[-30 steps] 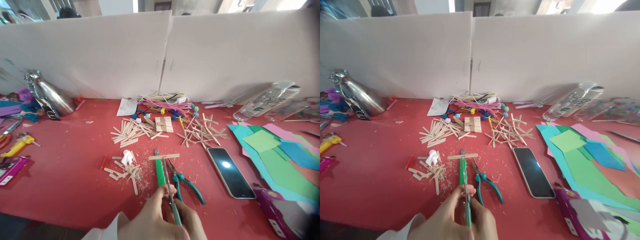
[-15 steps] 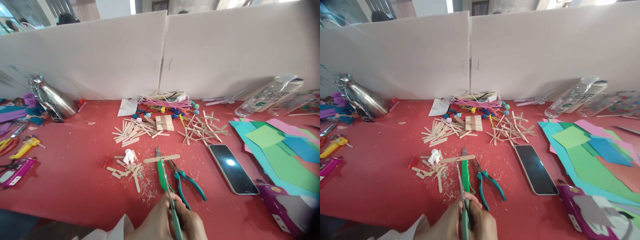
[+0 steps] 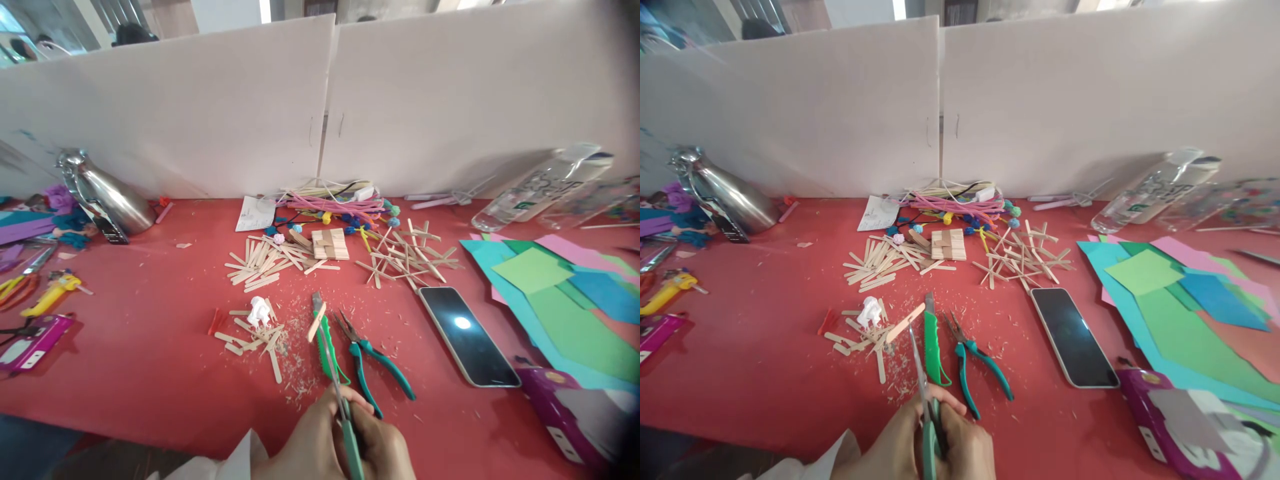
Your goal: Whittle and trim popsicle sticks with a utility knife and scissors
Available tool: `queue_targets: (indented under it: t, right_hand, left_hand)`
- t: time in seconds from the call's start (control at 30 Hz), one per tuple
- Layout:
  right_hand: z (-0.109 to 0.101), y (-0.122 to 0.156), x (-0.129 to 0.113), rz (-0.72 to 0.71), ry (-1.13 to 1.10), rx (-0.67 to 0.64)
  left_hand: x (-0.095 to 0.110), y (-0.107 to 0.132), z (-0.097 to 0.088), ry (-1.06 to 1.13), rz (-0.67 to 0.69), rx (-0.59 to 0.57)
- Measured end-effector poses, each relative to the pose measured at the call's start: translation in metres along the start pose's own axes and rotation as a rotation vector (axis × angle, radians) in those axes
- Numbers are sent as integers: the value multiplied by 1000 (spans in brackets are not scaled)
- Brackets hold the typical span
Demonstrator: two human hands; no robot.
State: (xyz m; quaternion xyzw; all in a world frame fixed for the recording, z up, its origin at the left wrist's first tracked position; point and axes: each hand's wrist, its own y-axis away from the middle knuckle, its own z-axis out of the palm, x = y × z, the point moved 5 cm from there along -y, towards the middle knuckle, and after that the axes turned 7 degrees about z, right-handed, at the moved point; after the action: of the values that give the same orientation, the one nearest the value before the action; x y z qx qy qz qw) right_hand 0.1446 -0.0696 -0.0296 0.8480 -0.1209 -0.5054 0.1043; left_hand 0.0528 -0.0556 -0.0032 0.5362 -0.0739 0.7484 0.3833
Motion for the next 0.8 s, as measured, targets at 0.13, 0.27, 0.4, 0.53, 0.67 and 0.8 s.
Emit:
queue_targets:
  t: [0.13,0.27,0.4,0.53,0.67,0.8]
  right_hand:
    - [-4,-2,-2,-11,133,93]
    - [-14,-1,-12,-78,369,206]
    - [-21,-1,-17,-87,586,333]
    - [-21,-3,-16,-54,568,332]
    - [-15,-6,-12,32,311,194]
    - [-5,-7,-11,131,19,-11]
  left_hand:
    - [7,-6,-6,-113,122,2]
    - [43,-15,-31,-190,315,145]
    - [89,-22,-56,-506,457,353]
    - [105,-32,-56,-744,463,316]
    - [102,-38,-57,-773,497,328]
    - [98,-40,-63,-707,474,323]
